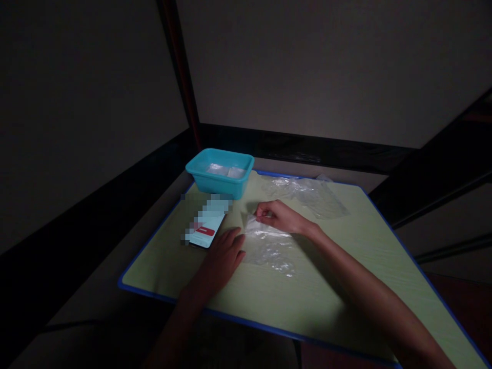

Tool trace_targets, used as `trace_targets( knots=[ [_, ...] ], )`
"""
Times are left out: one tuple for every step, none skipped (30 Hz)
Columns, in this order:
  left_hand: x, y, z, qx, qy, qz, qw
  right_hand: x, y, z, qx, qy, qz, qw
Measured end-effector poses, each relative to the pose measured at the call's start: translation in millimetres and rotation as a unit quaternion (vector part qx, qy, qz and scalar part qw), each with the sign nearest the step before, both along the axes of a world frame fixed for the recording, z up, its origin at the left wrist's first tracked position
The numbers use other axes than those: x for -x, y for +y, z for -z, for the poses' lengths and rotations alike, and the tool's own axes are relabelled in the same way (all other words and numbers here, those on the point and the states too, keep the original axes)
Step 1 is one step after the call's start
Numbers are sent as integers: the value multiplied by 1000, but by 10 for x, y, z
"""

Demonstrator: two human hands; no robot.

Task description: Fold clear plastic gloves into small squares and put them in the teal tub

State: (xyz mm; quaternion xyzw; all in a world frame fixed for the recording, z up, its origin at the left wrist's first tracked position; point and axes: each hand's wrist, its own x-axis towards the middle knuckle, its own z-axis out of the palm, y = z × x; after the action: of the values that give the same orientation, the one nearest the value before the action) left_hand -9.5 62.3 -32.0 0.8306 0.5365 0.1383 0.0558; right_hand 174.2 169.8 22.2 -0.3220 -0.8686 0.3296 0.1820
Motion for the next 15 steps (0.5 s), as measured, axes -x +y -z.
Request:
trace_targets(
  knots=[
    [1,0,9,-2,-2,-2,1000,0,-46,-12,-6,-3,0,1000],
    [2,0,18,-5,-5,-2,1000,1,-91,-20,-10,-5,1,1000],
    [3,1,27,-8,-9,-2,1000,3,-136,-23,-15,-8,1,1000],
    [5,2,35,-12,-12,-2,1000,5,-179,-23,-22,-14,0,1000],
    [6,3,43,-16,-14,-2,1000,7,-221,-20,-33,-22,-1,999],
    [9,3,50,-19,-15,-2,1000,8,-263,-14,-48,-34,-2,998],
    [11,2,55,-21,-14,-3,1000,8,-304,-8,-67,-48,-3,997],
    [14,0,58,-23,-14,-4,1000,8,-345,-2,-89,-64,-3,994],
    [18,-3,60,-25,-15,-3,1000,8,-387,3,-112,-80,-3,990],
    [20,-6,60,-26,-17,-2,1000,9,-430,7,-135,-94,-3,986],
    [23,-8,60,-27,-21,0,999,10,-473,11,-157,-107,-4,982],
    [24,-10,61,-28,-24,2,999,12,-517,14,-178,-119,-7,977],
    [24,-11,63,-29,-27,4,999,17,-560,19,-197,-129,-12,972],
    [24,-10,67,-29,-30,4,999,22,-600,26,-214,-139,-18,967],
    [23,-9,72,-29,-31,3,999,29,-637,38,-228,-146,-24,962]
  ],
)
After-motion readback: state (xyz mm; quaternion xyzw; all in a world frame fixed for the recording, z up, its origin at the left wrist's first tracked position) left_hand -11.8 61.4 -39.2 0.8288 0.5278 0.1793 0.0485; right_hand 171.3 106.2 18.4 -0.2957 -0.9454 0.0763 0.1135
